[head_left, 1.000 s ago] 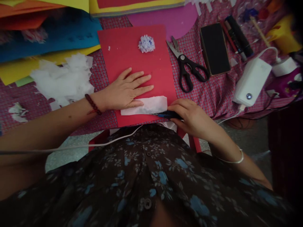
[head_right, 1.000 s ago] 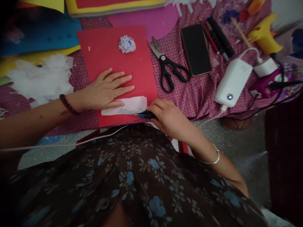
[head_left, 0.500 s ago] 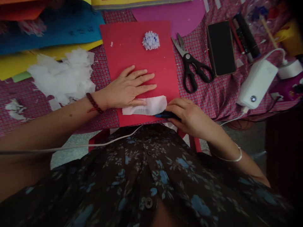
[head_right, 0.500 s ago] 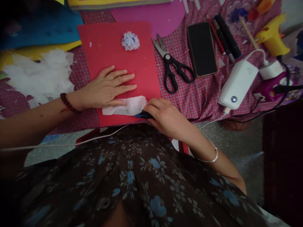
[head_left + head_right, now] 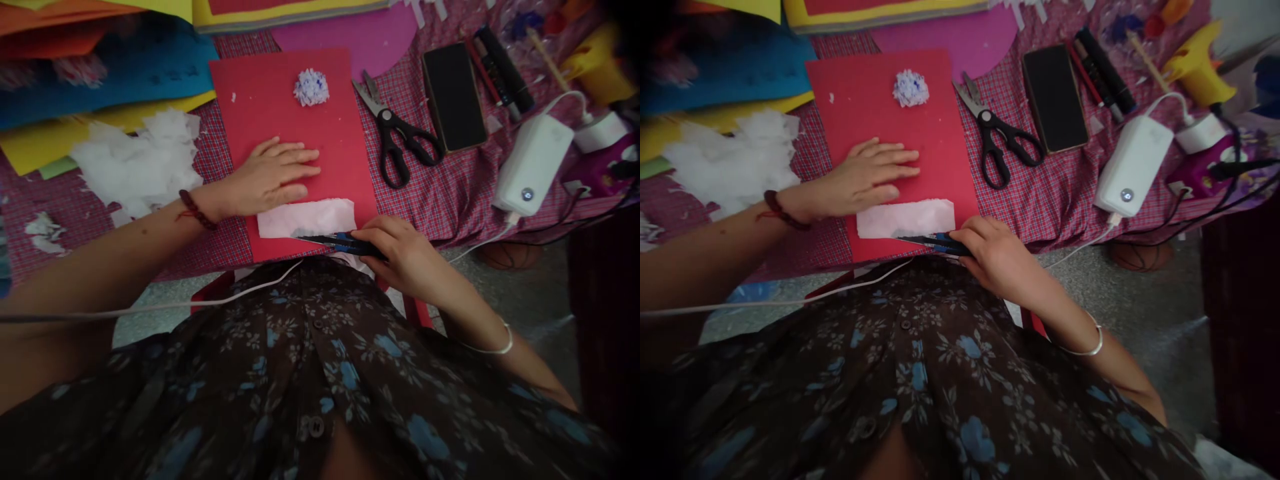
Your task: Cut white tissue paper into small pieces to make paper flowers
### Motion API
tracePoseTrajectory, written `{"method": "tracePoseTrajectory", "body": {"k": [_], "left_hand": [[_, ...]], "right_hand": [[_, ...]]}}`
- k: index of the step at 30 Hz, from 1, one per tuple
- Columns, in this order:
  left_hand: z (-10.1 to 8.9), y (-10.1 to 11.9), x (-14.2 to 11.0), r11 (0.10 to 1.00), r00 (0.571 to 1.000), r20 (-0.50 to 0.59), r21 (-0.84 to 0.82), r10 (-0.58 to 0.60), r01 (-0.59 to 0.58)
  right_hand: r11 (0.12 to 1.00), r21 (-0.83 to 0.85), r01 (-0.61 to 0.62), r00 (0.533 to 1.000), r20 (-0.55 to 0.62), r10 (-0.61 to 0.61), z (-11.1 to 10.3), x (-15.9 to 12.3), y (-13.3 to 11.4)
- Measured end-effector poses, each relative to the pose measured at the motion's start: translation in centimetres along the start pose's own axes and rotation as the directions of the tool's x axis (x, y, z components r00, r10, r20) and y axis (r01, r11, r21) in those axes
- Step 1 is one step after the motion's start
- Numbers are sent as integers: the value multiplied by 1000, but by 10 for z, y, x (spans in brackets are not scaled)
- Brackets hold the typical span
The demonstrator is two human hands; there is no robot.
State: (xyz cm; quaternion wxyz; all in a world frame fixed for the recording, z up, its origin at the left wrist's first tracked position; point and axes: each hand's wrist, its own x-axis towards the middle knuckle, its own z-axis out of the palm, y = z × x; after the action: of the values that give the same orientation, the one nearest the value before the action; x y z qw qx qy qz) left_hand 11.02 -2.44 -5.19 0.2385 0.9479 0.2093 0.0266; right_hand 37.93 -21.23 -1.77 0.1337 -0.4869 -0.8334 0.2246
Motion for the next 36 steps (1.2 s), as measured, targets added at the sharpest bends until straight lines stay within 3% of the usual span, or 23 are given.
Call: {"method": "tracePoseTrajectory", "body": {"k": [4,11,18,25,29,36], "left_hand": [[-10,5,-8,1000,1000,19,-12,15,-15],[2,4,-22,984,995,28,151,94,-97],[7,2,-21,985,993,-11,130,114,-112],[10,-2,-19,995,995,-22,3,96,-96],[7,3,-19,996,997,-6,34,83,-83],[6,6,-21,998,998,-25,23,65,-64]], "right_hand": [[1000,17,-9,1000,-3,9,0,0,1],[1000,-14,-24,1000,-6,24,-2,6,1],[999,-49,18,1000,-5,-18,-1,23,-1],[997,-50,55,998,23,-54,2,40,-4],[996,-27,86,996,40,-85,4,48,-6],[996,6,91,994,53,-92,6,43,-14]]}}
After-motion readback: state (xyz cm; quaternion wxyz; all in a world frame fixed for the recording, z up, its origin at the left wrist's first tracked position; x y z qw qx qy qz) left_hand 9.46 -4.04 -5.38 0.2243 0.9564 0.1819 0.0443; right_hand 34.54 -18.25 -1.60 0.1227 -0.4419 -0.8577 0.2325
